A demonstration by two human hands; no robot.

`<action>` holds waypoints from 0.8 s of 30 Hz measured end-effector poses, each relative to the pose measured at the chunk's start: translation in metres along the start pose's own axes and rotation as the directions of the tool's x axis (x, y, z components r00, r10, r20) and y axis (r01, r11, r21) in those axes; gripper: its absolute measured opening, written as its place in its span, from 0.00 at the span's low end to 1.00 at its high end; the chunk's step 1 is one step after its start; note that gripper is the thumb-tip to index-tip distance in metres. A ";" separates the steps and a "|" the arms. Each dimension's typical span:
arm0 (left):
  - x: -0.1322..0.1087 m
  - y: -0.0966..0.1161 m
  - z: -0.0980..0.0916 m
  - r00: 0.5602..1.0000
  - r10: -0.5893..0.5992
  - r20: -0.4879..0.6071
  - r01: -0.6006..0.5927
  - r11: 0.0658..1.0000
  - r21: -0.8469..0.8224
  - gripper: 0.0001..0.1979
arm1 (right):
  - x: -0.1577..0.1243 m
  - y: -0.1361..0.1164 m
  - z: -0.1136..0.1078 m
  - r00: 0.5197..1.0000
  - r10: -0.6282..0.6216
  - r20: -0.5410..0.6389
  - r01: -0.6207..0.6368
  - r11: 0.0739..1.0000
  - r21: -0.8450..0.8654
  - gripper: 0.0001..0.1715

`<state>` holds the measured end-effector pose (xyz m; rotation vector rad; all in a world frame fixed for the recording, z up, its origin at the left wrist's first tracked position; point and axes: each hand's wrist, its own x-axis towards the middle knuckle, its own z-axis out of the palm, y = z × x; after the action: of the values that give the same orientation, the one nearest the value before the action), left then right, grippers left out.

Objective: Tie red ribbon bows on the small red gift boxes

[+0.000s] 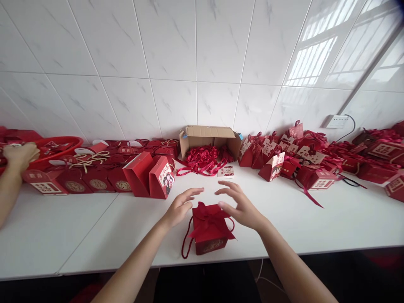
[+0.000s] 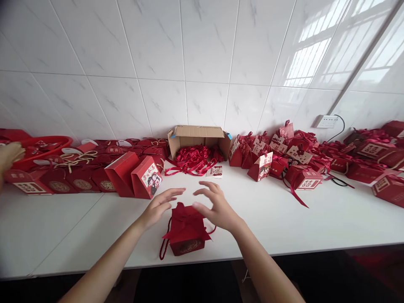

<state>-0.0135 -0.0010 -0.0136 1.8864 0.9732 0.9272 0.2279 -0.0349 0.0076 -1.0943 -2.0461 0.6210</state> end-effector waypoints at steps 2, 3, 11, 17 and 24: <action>-0.022 -0.019 0.003 0.980 -0.124 -0.156 0.091 0.975 -0.204 0.24 | -0.019 0.020 -0.006 1.000 -0.017 0.005 0.016 0.985 0.174 0.35; -0.034 -0.030 0.005 0.958 -0.178 -0.223 0.124 0.963 -0.238 0.23 | -0.028 0.031 -0.006 0.996 -0.050 0.079 0.030 0.970 0.241 0.49; -0.072 -0.075 0.021 0.903 -0.237 -0.358 0.250 0.968 -0.010 0.22 | -0.054 0.045 0.062 0.948 0.098 0.303 -0.214 0.900 0.380 0.71; -0.075 -0.067 0.020 0.921 -0.224 -0.319 0.268 0.958 0.102 0.19 | -0.082 0.053 0.054 0.952 0.289 0.097 -0.297 0.804 0.515 0.67; -0.072 -0.074 0.018 0.862 -0.211 -0.462 0.261 0.964 0.046 0.17 | -0.114 0.112 0.015 0.376 0.543 -0.751 -0.775 0.629 0.066 0.70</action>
<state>-0.0499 -0.0406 -0.1035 1.6113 1.5253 1.2126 0.3154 -0.0742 -0.1213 -2.0231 -0.9270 0.1471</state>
